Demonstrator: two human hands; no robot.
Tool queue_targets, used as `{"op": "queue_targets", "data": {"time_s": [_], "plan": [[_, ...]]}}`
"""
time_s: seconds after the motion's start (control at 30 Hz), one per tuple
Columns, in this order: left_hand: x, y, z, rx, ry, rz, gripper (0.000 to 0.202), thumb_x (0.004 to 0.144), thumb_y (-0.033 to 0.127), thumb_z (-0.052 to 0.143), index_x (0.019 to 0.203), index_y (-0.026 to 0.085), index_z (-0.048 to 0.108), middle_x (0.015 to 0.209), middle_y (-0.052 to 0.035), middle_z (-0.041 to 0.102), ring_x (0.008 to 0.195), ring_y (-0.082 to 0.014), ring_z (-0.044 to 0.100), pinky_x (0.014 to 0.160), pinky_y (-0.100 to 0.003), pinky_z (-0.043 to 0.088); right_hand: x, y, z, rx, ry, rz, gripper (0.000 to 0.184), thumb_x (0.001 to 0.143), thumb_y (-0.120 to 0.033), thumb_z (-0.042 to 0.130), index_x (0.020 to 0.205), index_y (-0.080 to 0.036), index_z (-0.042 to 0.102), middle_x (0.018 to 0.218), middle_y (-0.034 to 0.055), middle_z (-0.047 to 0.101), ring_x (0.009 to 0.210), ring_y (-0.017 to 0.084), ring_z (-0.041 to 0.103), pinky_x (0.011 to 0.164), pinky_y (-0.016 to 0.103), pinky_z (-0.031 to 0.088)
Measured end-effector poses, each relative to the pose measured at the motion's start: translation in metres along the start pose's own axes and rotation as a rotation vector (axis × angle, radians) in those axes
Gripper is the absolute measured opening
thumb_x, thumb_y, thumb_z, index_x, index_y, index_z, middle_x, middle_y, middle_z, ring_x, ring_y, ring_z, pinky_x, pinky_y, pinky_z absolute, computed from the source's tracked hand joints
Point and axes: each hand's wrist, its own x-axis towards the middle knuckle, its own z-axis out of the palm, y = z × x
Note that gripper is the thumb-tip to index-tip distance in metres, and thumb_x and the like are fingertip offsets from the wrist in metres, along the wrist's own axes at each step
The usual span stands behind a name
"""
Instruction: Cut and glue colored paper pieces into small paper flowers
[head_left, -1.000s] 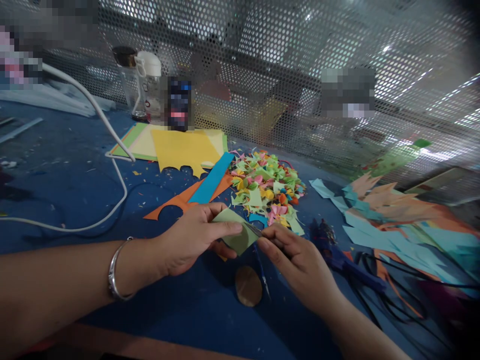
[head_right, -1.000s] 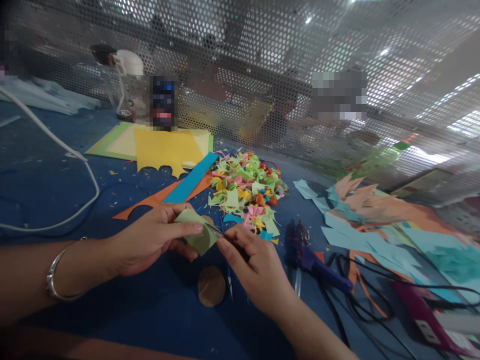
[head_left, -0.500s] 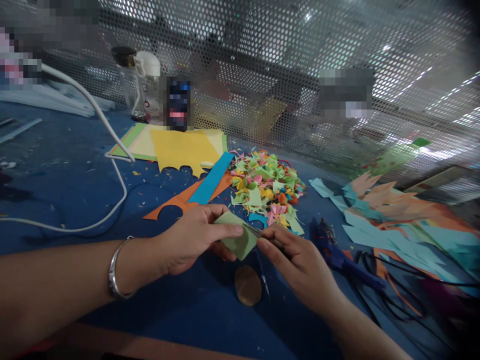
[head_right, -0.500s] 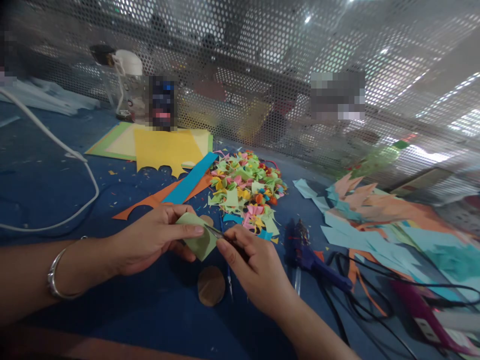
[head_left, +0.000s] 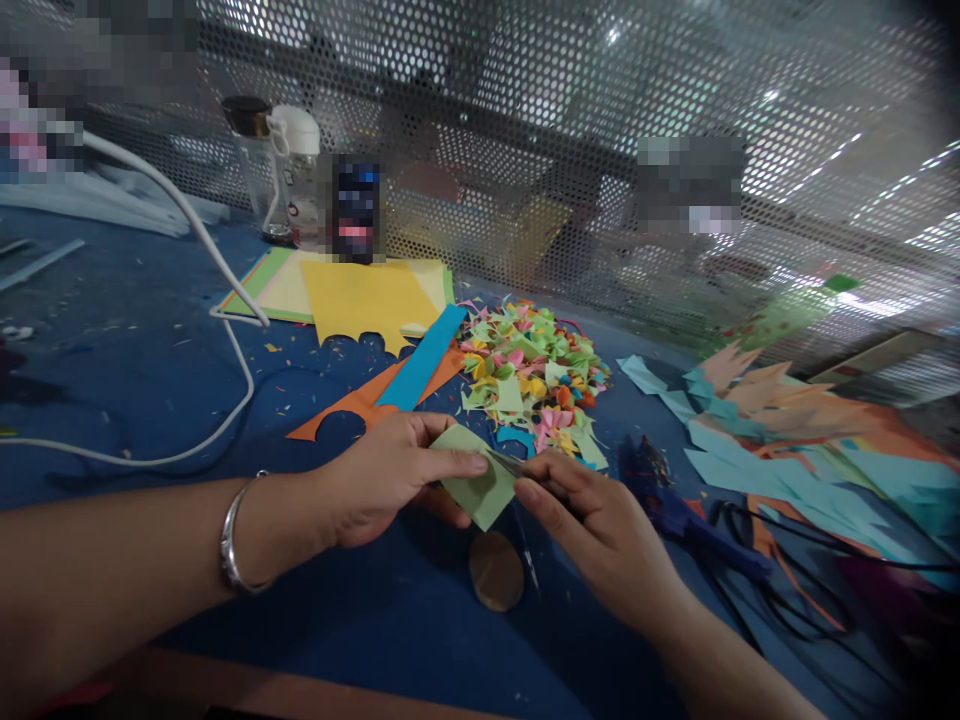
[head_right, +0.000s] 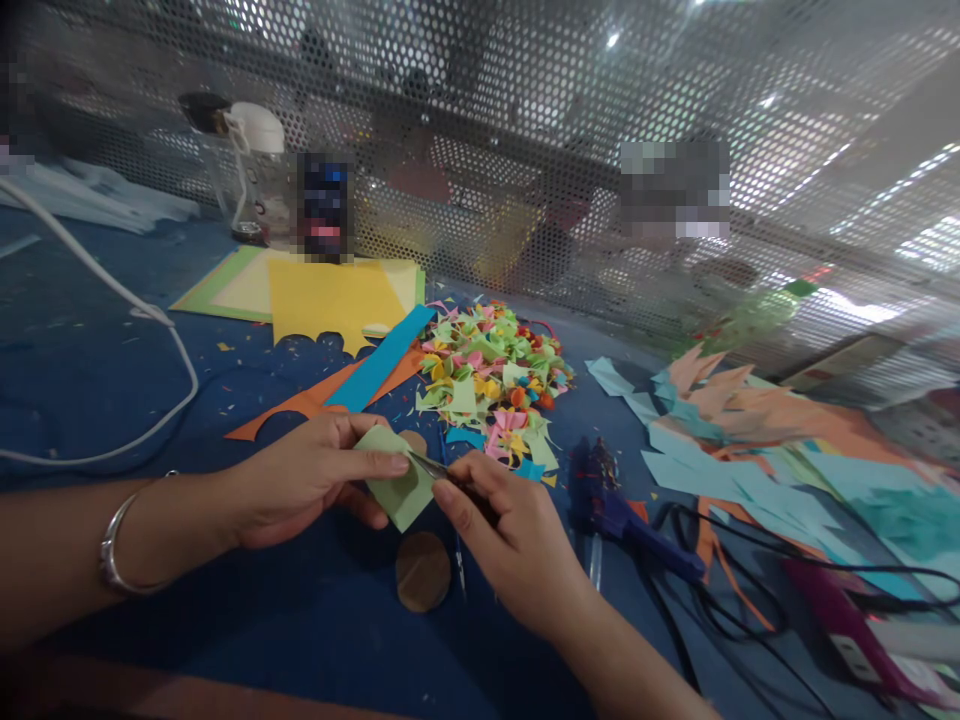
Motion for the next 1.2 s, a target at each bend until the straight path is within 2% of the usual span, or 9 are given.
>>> {"op": "queue_targets", "data": {"time_s": [0.27, 0.5, 0.7, 1.2], "plan": [[-0.0003, -0.0031, -0.0020, 0.072, 0.001, 0.105, 0.029, 0.070, 0.034, 0.082, 0.073, 0.015, 0.060, 0.072, -0.0006, 0.063, 0.067, -0.0134, 0.063, 0.056, -0.026, 0.054, 0.0001, -0.0019, -0.0004, -0.025, 0.029, -0.028, 0.035, 0.099, -0.047, 0.044, 0.078, -0.021, 0.057, 0.066, -0.0017, 0.053, 0.060, 0.013, 0.048, 0.054, 0.025, 0.038], [-0.0002, -0.0032, -0.0034, 0.049, -0.001, 0.078, 0.028, 0.067, 0.035, 0.083, 0.073, 0.015, 0.064, 0.074, -0.0020, 0.066, 0.070, -0.0149, 0.065, 0.057, -0.025, 0.053, -0.0002, -0.0034, -0.0002, -0.017, 0.030, -0.019, 0.035, 0.099, -0.047, 0.044, 0.079, -0.021, 0.057, 0.064, -0.0023, 0.051, 0.058, 0.013, 0.047, 0.053, 0.025, 0.038], [-0.0010, 0.0010, -0.0052, 0.122, -0.005, 0.058, 0.029, 0.069, 0.039, 0.082, 0.084, 0.015, 0.076, 0.082, -0.0052, 0.074, 0.072, -0.0136, 0.066, 0.063, -0.024, 0.053, -0.0009, -0.0005, -0.0007, -0.004, 0.025, -0.011, 0.035, 0.099, -0.048, 0.044, 0.079, -0.021, 0.056, 0.066, -0.0021, 0.051, 0.060, 0.013, 0.048, 0.055, 0.026, 0.038], [0.0020, -0.0021, -0.0061, 0.128, -0.008, 0.045, 0.031, 0.066, 0.042, 0.085, 0.076, 0.015, 0.075, 0.076, -0.0037, 0.072, 0.070, -0.0136, 0.065, 0.065, -0.026, 0.054, -0.0020, 0.0001, -0.0016, 0.022, 0.000, -0.002, 0.034, 0.099, -0.046, 0.045, 0.078, -0.021, 0.054, 0.065, -0.0026, 0.048, 0.059, 0.012, 0.044, 0.055, 0.026, 0.036]]}}
